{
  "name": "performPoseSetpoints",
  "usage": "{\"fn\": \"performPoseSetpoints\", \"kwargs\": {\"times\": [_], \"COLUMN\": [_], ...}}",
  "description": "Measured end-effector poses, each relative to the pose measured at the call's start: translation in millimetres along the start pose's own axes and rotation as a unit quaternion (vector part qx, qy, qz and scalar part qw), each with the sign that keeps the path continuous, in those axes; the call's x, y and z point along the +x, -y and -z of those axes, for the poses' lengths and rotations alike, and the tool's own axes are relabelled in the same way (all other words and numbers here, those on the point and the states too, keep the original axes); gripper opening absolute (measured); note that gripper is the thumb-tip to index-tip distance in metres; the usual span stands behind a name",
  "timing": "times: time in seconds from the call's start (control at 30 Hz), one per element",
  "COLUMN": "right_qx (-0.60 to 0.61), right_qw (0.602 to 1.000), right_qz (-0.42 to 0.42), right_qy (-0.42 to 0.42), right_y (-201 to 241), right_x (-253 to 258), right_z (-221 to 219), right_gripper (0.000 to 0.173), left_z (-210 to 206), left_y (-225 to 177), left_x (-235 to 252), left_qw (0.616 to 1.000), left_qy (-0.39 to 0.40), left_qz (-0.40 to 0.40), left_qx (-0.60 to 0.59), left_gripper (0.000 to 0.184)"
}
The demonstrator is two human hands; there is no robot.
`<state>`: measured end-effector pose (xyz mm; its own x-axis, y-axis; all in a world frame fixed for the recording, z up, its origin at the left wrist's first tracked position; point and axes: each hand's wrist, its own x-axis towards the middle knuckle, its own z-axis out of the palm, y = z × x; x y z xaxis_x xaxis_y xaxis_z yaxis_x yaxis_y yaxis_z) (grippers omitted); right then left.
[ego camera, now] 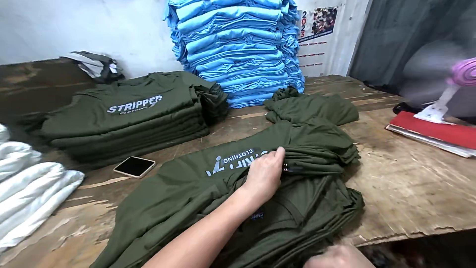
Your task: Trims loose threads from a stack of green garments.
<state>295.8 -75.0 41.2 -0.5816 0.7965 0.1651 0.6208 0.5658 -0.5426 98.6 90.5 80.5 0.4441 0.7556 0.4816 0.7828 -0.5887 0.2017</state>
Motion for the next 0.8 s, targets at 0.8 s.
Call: {"fn": "performPoseSetpoints", "kwargs": {"times": [0.8], "right_qx": [-0.020], "right_qw": [0.884], "right_qz": [-0.159], "right_qy": [-0.438], "right_y": [-11], "right_x": [34], "right_z": [-58], "right_gripper": [0.019], "left_z": [19], "left_y": [-5], "left_x": [-63], "left_qw": [0.958], "left_qy": [-0.048], "left_qz": [-0.282], "left_qx": [-0.022], "left_gripper": [0.021]}}
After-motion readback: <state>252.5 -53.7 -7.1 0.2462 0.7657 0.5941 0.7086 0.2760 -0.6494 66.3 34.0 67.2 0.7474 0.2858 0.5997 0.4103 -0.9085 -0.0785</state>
